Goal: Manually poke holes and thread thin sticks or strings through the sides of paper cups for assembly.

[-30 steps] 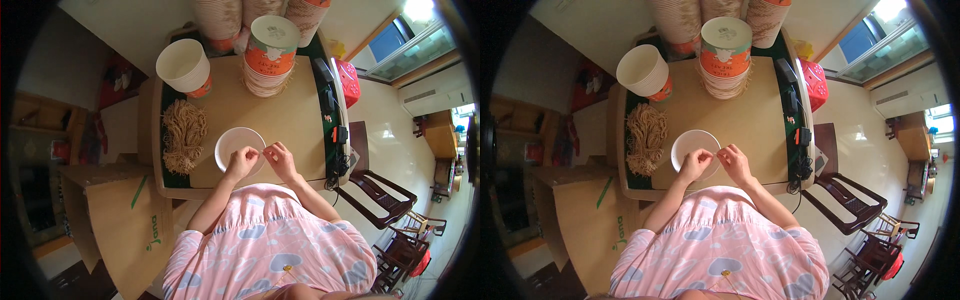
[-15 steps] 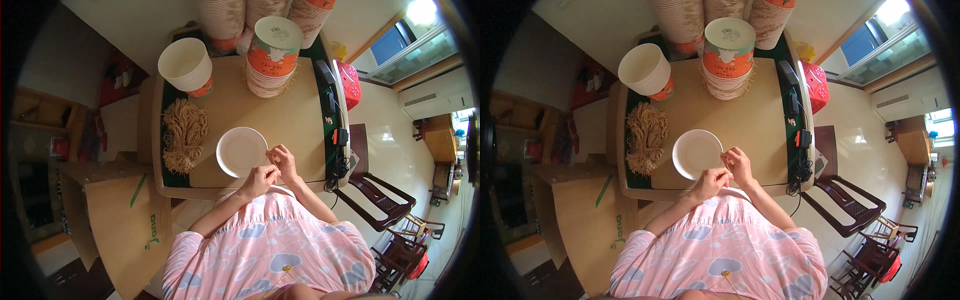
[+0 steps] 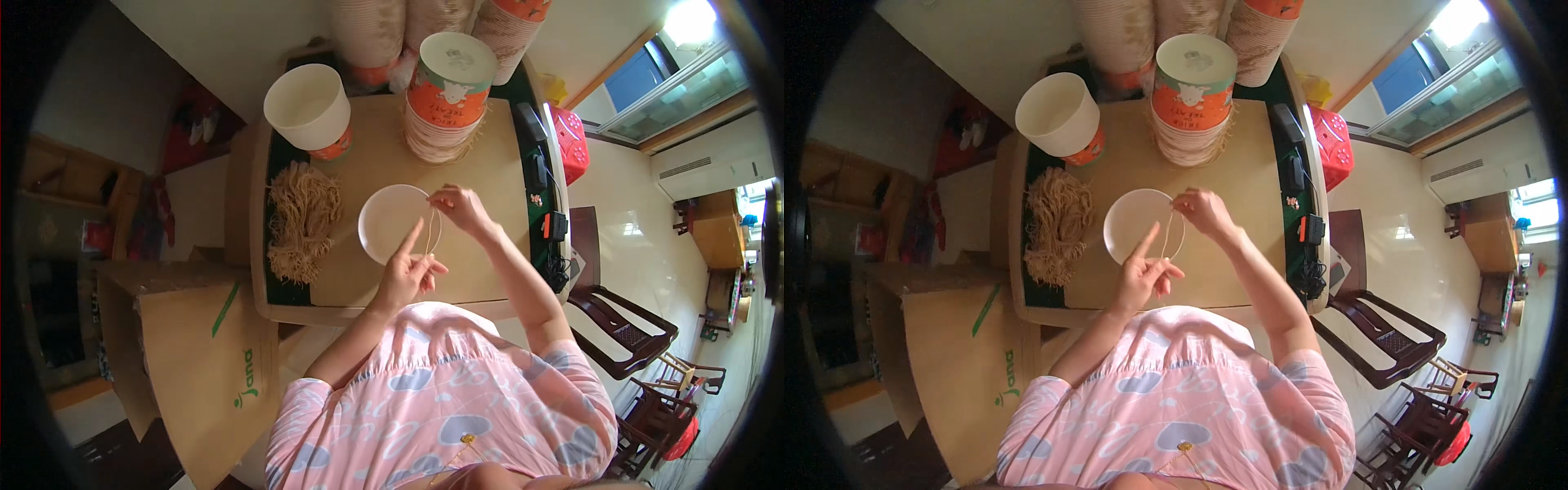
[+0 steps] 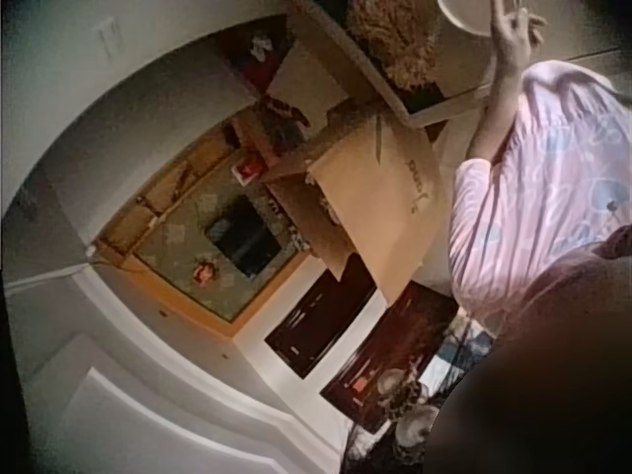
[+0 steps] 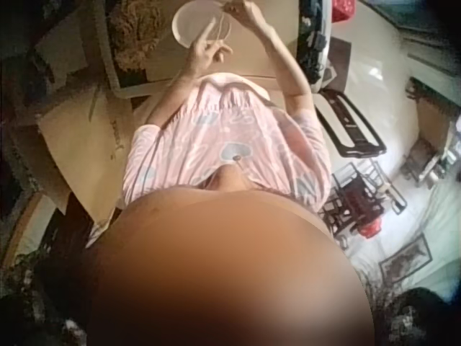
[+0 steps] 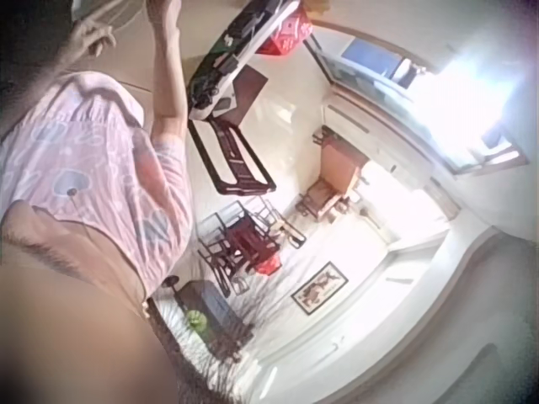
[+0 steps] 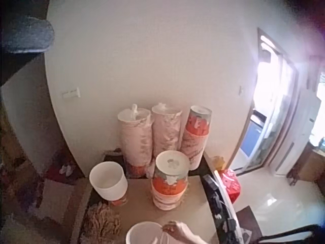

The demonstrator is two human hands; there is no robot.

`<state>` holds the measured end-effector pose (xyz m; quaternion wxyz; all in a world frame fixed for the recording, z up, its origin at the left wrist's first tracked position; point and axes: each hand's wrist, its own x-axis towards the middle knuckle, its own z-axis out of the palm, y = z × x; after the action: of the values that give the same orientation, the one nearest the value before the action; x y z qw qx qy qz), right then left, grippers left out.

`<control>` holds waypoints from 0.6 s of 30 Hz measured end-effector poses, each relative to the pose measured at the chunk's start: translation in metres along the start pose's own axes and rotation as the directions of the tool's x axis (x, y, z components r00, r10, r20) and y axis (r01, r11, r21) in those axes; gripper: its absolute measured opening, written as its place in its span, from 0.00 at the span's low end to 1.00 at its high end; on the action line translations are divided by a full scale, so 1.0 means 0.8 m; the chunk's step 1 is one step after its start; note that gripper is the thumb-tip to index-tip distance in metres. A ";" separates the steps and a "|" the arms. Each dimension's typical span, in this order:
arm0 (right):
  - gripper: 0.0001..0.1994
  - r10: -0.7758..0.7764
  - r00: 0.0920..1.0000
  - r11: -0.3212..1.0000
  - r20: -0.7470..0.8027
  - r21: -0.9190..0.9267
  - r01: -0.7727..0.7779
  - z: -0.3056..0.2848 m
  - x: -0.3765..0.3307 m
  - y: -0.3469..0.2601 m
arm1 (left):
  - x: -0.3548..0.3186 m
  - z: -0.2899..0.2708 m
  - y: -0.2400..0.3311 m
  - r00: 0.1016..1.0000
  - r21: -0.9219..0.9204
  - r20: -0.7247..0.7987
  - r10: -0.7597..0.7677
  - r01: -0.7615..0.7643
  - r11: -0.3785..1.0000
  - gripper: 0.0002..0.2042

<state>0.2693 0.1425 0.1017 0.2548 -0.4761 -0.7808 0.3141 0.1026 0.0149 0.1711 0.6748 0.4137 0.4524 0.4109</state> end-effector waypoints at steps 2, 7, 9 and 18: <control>0.06 -0.053 0.999 0.998 0.012 0.022 0.053 -0.007 0.029 0.009 | 0.003 -0.008 0.003 0.999 -0.045 -0.031 0.040 -0.041 0.998 0.26; 0.08 -0.154 0.982 0.988 -0.112 -0.025 0.153 -0.007 0.046 -0.026 | 0.019 -0.050 0.002 0.988 -0.137 -0.121 0.100 -0.117 0.984 0.12; 0.09 0.035 0.983 0.981 -0.179 0.196 0.001 -0.002 0.025 -0.058 | 0.023 -0.068 0.002 0.971 -0.147 -0.185 0.154 -0.183 0.972 0.12; 0.17 0.068 0.894 0.535 0.444 0.740 -0.408 0.083 -0.084 -0.118 | 0.033 -0.087 0.030 0.971 -0.378 -0.165 0.173 -0.224 0.898 0.19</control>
<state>0.1964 0.0321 0.1196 0.2506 -0.3407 -0.5045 0.7527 0.0389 0.0598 0.1693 0.6684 0.2864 0.3580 0.5857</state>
